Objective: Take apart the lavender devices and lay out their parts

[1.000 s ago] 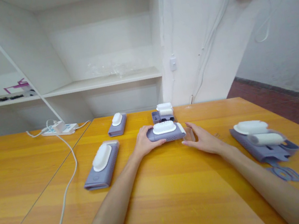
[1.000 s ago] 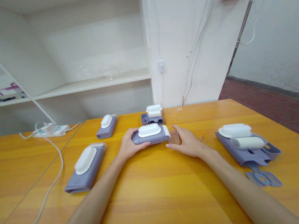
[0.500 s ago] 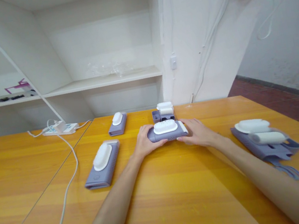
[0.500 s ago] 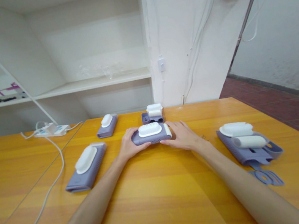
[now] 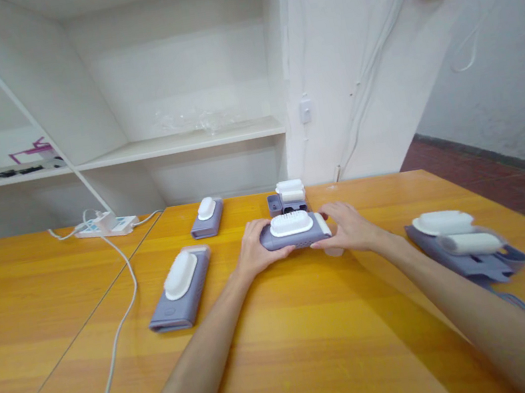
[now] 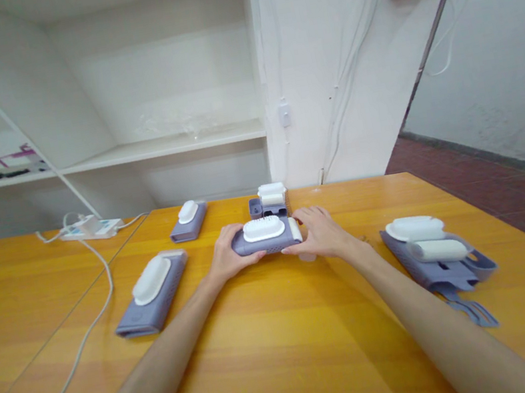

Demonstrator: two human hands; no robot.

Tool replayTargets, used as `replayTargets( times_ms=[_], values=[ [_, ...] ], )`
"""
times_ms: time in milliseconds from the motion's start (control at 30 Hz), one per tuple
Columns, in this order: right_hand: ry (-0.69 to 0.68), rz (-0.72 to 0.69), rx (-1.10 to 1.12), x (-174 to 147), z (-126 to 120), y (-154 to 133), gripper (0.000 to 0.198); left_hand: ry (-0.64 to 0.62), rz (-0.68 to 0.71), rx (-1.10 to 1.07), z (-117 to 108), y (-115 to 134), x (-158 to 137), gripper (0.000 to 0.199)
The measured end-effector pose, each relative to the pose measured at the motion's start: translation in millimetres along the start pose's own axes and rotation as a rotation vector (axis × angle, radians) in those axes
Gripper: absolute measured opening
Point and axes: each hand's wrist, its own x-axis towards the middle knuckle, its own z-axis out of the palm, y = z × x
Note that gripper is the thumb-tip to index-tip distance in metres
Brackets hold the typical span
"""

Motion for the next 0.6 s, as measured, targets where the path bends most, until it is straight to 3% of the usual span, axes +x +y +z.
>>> replayTargets(
  times_ms=[267,400,500,600],
  values=[
    [0.096,0.116,0.002,-3,2,-4,0.057,0.036,-0.019,0.005,0,-2,0,0.063],
    [0.159,0.163,0.060,-5,8,-7,0.068,0.051,-0.004,0.027,1,-2,0,0.062],
    [0.186,0.170,0.170,-7,11,-12,0.071,0.066,0.011,0.038,2,-2,0,0.062],
    [0.246,0.228,0.371,-9,12,-16,0.055,0.070,0.010,0.052,2,-2,0,0.063]
  ],
)
